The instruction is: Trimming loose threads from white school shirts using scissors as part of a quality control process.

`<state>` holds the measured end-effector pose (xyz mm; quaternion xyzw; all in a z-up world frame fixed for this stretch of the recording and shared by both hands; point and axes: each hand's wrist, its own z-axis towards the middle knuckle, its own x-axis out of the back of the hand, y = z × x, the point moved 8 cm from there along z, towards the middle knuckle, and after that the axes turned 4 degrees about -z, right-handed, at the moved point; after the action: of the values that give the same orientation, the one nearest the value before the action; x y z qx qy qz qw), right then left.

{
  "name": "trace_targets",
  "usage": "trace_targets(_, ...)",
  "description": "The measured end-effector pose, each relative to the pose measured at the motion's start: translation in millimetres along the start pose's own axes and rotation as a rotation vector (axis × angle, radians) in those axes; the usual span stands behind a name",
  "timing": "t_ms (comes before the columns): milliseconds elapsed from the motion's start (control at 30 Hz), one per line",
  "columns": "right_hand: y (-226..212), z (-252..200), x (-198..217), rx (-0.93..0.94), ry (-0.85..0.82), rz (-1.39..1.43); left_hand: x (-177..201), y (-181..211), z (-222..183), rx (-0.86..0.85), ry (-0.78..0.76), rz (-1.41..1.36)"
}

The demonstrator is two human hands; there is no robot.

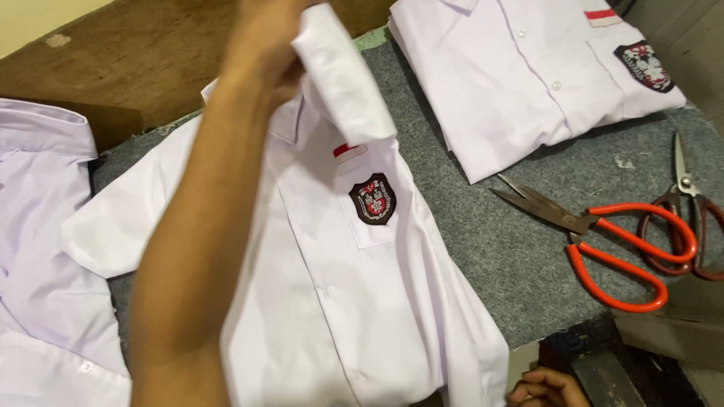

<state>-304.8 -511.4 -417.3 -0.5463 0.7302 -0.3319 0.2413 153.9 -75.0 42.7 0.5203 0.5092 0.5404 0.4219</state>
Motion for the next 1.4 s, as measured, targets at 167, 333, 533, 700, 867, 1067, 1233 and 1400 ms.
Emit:
trace_targets(167,-39.4,-13.1,-53.9,0.116,-0.476,-0.454,-73.3,-11.9,17.1,0.131,-0.112,-0.161)
trace_targets(333,-132.9,-72.4,-120.6,0.001,-0.321,-0.606,-90.3,-26.3,25.2,0.122,-0.178,-0.104)
trace_targets(533,-142.6,-81.9,-119.7,0.406,-0.119,-0.379,-91.6,-51.4,56.4,-0.258,-0.291,0.254)
trace_targets(700,-158.3,-87.4,-113.7,0.495,-0.394,-0.253,-119.1,-24.2,10.7,-0.501,-0.292,0.645)
trace_targets(867,-158.4,-85.5,-81.1,0.212,0.053,-0.158,-165.9,-38.6,-42.3,-0.336,-0.498,1.221)
trace_targets(1067,-173.4,-99.1,-80.6,-0.143,0.171,-0.061,-135.4,-35.3,-21.2,-0.406,-0.238,0.991)
trace_targets(1233,-198.5,-111.7,-70.2,-0.112,0.235,-0.177,-76.9,-26.7,-14.0,-0.376,-0.028,0.549)
trace_targets(1400,-217.0,-124.0,-79.8,0.561,0.098,-0.172,-63.1,-29.8,-38.7,-0.247,-0.001,0.065)
